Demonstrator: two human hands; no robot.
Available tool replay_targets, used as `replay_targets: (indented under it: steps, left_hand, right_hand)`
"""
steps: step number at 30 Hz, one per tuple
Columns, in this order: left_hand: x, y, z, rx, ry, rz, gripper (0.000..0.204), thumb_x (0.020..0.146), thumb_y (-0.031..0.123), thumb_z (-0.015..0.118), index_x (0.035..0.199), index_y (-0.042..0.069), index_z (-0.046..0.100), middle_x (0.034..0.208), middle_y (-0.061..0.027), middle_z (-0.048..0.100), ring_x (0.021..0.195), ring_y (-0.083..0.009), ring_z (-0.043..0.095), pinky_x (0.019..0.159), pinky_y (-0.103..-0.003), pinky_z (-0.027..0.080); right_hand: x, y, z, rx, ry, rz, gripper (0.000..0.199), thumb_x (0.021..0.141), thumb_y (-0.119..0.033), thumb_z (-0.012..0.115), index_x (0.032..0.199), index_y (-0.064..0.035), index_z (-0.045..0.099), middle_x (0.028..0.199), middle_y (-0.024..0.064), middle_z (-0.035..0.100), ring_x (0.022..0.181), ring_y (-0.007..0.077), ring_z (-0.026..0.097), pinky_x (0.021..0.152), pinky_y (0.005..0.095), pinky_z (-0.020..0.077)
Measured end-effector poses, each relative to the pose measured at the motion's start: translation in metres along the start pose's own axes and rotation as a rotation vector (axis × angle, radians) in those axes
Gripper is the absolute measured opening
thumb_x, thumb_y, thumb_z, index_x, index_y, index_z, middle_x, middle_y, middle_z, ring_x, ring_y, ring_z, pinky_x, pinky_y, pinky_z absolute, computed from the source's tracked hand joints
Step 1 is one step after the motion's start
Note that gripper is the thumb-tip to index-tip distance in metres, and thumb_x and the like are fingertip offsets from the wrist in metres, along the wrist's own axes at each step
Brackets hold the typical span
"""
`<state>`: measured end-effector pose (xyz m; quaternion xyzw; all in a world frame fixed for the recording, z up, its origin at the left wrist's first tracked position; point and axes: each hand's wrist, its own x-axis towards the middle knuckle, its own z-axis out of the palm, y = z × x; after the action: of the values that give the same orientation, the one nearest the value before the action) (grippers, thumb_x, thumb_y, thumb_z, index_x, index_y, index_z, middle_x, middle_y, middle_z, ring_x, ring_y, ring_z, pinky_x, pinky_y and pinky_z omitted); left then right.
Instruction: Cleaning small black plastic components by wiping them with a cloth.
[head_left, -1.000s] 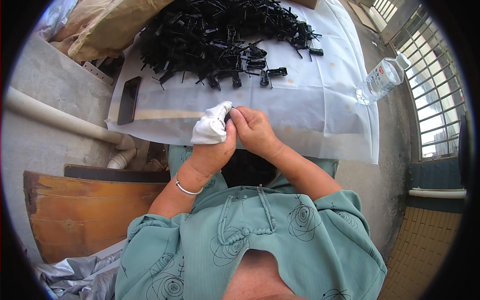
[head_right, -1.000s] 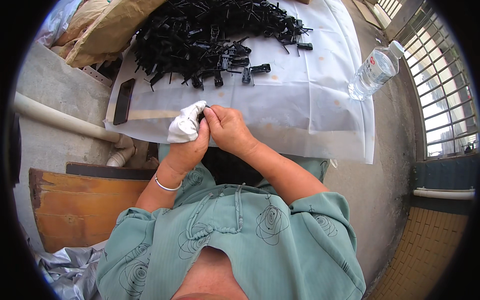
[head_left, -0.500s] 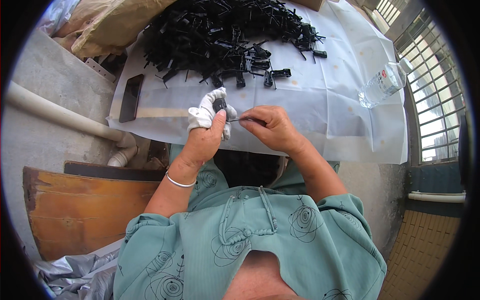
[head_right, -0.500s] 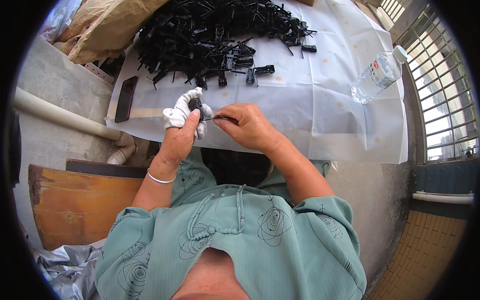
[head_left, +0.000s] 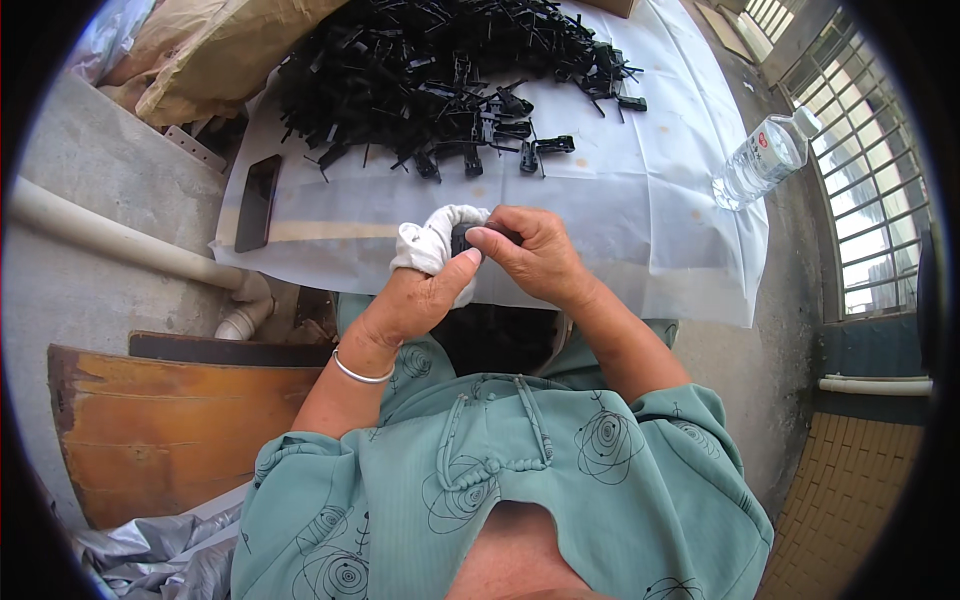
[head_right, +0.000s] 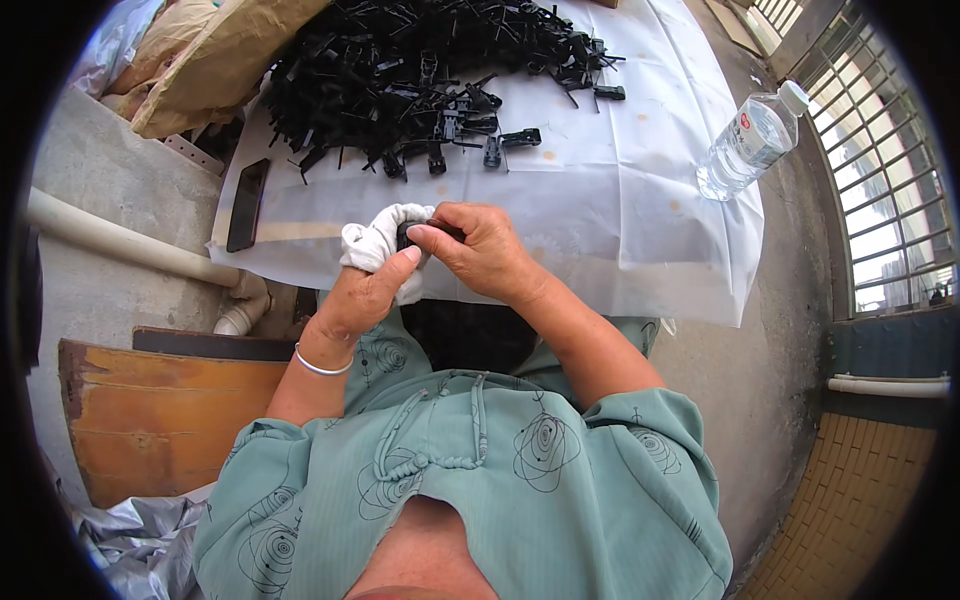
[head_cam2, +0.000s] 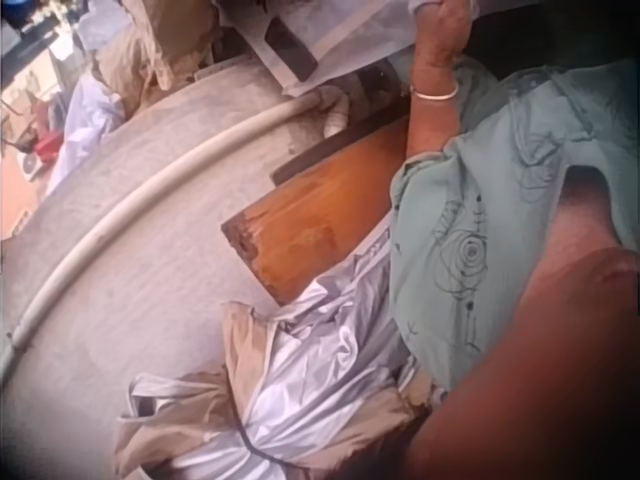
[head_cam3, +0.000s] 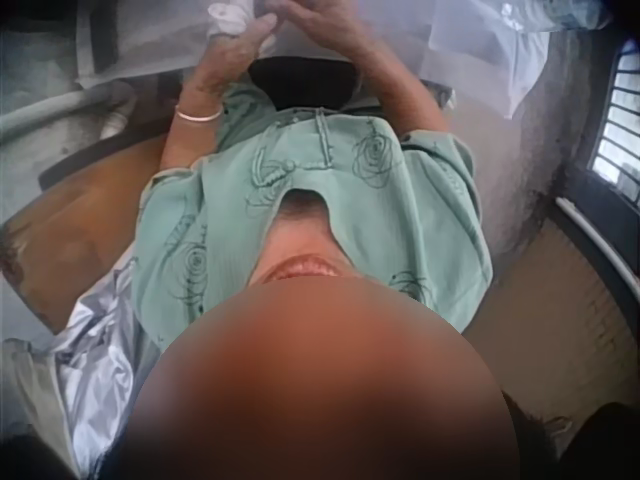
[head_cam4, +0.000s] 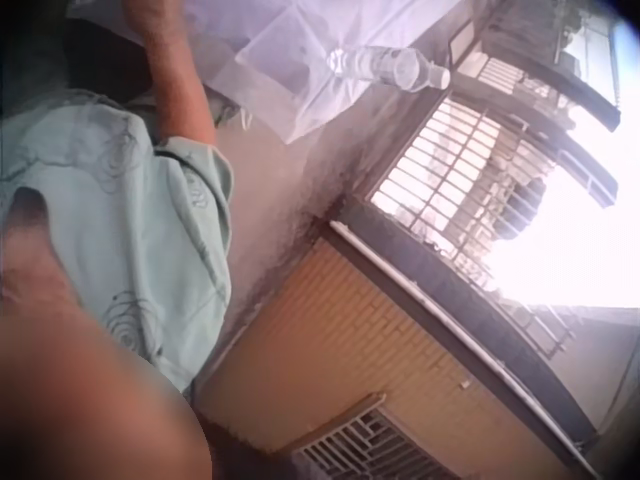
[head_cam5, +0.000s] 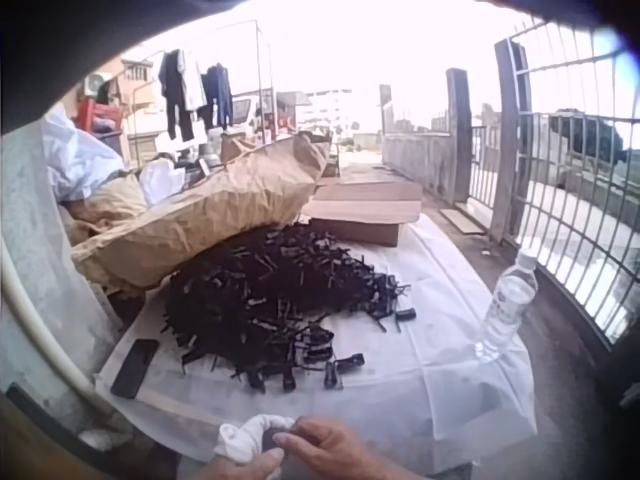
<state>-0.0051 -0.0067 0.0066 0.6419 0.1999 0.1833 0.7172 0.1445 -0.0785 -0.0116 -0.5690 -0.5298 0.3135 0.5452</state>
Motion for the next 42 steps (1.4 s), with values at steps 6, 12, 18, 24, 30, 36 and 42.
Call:
replay_targets:
  steps: [6, 12, 18, 24, 30, 36, 42]
  left_hand:
    - [0.002, -0.004, 0.001, 0.146, 0.064, 0.175, 0.030, 0.086, 0.007, 0.045, 0.115, -0.001, 0.044, 0.091, 0.0000, 0.048, 0.073, -0.0042, 0.039, 0.065, -0.017, 0.035]
    - [0.005, -0.008, 0.003, 0.201, 0.119, 0.118, 0.023, 0.083, 0.002, 0.044, 0.106, 0.001, 0.047, 0.090, -0.0058, 0.052, 0.082, -0.0125, 0.048, 0.075, -0.025, 0.042]
    - [0.003, -0.008, 0.008, 0.530, 0.228, 0.313, 0.023, 0.082, 0.004, 0.045, 0.105, 0.000, 0.046, 0.086, -0.0136, 0.054, 0.077, -0.0223, 0.053, 0.072, -0.028, 0.044]
    - [0.002, 0.005, -0.012, 1.087, 0.060, 0.307, 0.041, 0.081, 0.015, 0.061, 0.119, 0.002, 0.053, 0.118, -0.0160, 0.053, 0.104, -0.0304, 0.053, 0.088, -0.032, 0.043]
    - [0.012, -0.009, 0.000, 0.608, 0.251, 0.429, 0.031, 0.076, 0.000, 0.059, 0.108, 0.001, 0.059, 0.109, -0.0184, 0.057, 0.100, -0.0337, 0.055, 0.087, -0.034, 0.045]
    - [0.025, 0.002, -0.007, 0.881, 0.104, 0.658, 0.033, 0.080, -0.003, 0.058, 0.113, -0.001, 0.055, 0.108, -0.0140, 0.058, 0.105, -0.0219, 0.055, 0.085, -0.028, 0.046]
    - [0.017, -0.004, 0.001, 0.649, -0.010, 0.410, 0.037, 0.081, 0.002, 0.058, 0.117, 0.001, 0.048, 0.094, -0.0129, 0.063, 0.082, -0.0248, 0.062, 0.073, -0.030, 0.049]
  right_hand:
    - [-0.001, -0.006, -0.003, -0.048, -0.073, 0.018, 0.024, 0.088, -0.020, 0.056, 0.076, 0.0009, 0.056, 0.059, 0.0042, 0.050, 0.056, 0.0112, 0.043, 0.053, 0.0265, 0.0381]
    - [0.002, -0.003, -0.002, -0.175, -0.166, -0.077, 0.026, 0.090, -0.018, 0.048, 0.075, 0.0015, 0.054, 0.063, 0.0138, 0.053, 0.055, 0.0232, 0.045, 0.056, 0.0329, 0.0417]
    - [0.000, 0.001, 0.002, -0.140, -0.152, -0.008, 0.024, 0.090, -0.016, 0.049, 0.075, 0.0016, 0.056, 0.062, 0.0130, 0.054, 0.054, 0.0223, 0.045, 0.056, 0.0325, 0.0418]
    - [0.032, 0.022, -0.068, -0.637, 0.262, -0.036, 0.018, 0.084, -0.018, 0.057, 0.090, -0.0013, 0.058, 0.067, 0.0134, 0.058, 0.062, 0.0249, 0.054, 0.062, 0.0334, 0.0449]
    - [0.053, 0.056, -0.093, -0.975, 0.114, 0.046, 0.026, 0.077, -0.014, 0.059, 0.101, -0.0036, 0.054, 0.079, 0.0159, 0.062, 0.077, 0.0354, 0.058, 0.071, 0.0441, 0.0453]
    - [0.003, 0.004, -0.050, -0.937, -0.028, -0.050, 0.021, 0.076, -0.011, 0.059, 0.094, -0.0030, 0.053, 0.076, 0.0162, 0.060, 0.075, 0.0342, 0.058, 0.065, 0.0428, 0.0452]
    - [-0.004, -0.018, -0.038, -0.533, -0.205, -0.178, 0.025, 0.073, -0.011, 0.064, 0.094, -0.0026, 0.053, 0.061, 0.0116, 0.049, 0.054, 0.0298, 0.049, 0.052, 0.0379, 0.0398]
